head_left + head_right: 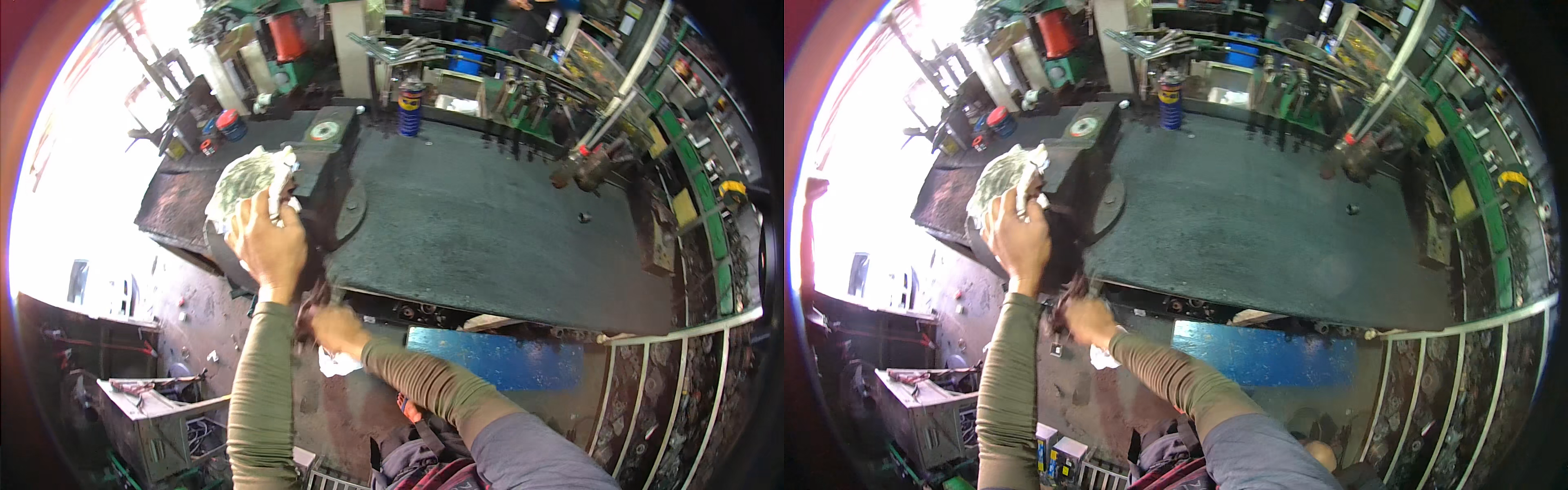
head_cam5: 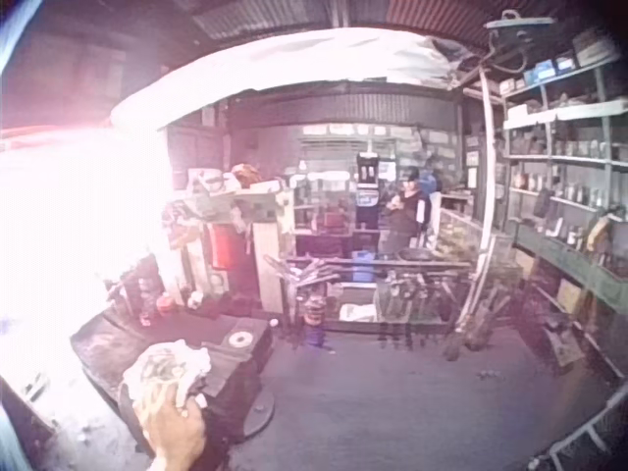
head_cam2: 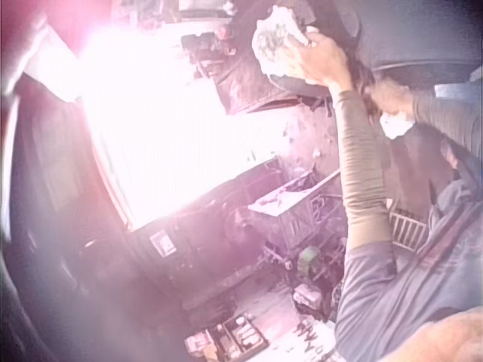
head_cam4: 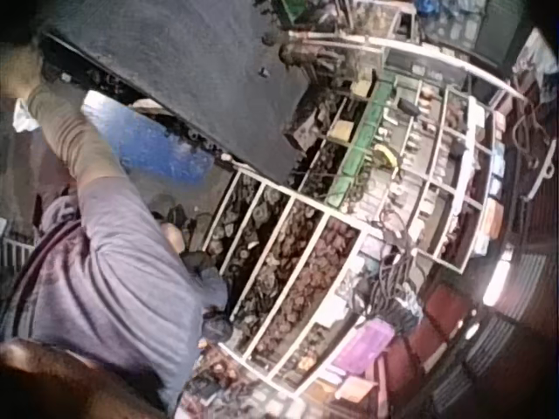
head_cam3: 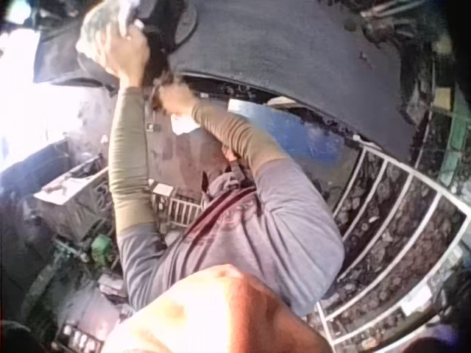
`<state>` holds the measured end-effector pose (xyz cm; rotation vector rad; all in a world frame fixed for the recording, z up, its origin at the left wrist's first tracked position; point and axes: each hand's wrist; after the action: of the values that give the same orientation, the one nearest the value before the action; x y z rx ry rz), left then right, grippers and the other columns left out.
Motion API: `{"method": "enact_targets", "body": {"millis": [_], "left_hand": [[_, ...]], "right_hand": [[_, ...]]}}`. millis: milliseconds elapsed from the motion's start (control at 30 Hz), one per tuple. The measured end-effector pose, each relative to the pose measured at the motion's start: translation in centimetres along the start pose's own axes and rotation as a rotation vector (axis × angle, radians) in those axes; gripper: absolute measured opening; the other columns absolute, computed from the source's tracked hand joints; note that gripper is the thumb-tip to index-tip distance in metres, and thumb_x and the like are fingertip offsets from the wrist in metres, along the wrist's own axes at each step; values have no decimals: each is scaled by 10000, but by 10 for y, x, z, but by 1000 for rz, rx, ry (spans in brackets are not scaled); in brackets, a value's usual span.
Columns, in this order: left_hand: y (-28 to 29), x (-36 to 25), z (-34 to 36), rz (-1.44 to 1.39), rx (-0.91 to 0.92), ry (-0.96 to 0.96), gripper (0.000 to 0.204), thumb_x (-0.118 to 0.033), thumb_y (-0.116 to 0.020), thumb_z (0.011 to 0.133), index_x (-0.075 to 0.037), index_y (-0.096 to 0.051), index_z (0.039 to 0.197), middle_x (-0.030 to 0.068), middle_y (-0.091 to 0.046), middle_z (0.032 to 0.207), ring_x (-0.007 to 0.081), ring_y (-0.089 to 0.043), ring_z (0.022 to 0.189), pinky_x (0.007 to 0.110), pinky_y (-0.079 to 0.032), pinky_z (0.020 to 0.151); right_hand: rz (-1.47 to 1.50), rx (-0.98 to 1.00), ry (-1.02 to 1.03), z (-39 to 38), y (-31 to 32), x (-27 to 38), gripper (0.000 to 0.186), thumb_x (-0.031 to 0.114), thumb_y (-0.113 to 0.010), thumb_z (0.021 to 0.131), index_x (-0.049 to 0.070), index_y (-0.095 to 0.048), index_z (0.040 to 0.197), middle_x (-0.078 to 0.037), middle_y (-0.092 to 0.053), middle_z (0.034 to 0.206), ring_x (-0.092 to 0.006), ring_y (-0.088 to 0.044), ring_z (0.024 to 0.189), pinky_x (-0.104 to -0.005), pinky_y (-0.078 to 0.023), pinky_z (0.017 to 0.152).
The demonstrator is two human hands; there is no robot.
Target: The person cleans a workbench with a cloth, then moves to a sink area to rinse a cylindrical mechanical part. They return to the workbench and use a wrench to loosen and remove a bolt from a small mechanical assembly, placing the parts on the bench.
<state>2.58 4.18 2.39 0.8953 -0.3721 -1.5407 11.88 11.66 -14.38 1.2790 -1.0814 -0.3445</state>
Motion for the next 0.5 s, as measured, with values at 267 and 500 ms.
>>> {"method": "enact_targets", "body": {"millis": [267, 500], "left_hand": [[8, 8, -1, 14, 28, 18, 363, -275, -628, 901, -110, -711, 1214, 106, -651, 1145, 340, -578, 1142, 494, -401, 1034], [7, -2, 5, 42, -3, 27, 356, -274, -634, 898, -110, -712, 1205, 110, -656, 1153, 340, -582, 1145, 496, -409, 1021]], "right_hand": [[67, -842, -497, -186, 130, -104, 574, 172, -835, 760, 101, -677, 1308, -143, -644, 1337, -361, -612, 1259, -432, -500, 1072], [-331, -842, -772, -192, 95, -228, 506, 71, -741, 796, 87, -648, 1293, -111, -639, 1347, -326, -621, 1224, -453, -517, 1009]]}}
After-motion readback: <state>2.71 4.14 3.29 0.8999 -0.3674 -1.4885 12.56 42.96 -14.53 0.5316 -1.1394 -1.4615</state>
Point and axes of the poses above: each hand's wrist, its own z-axis towards the middle knuckle, its own y-axis out of the back of the hand, x = y × z
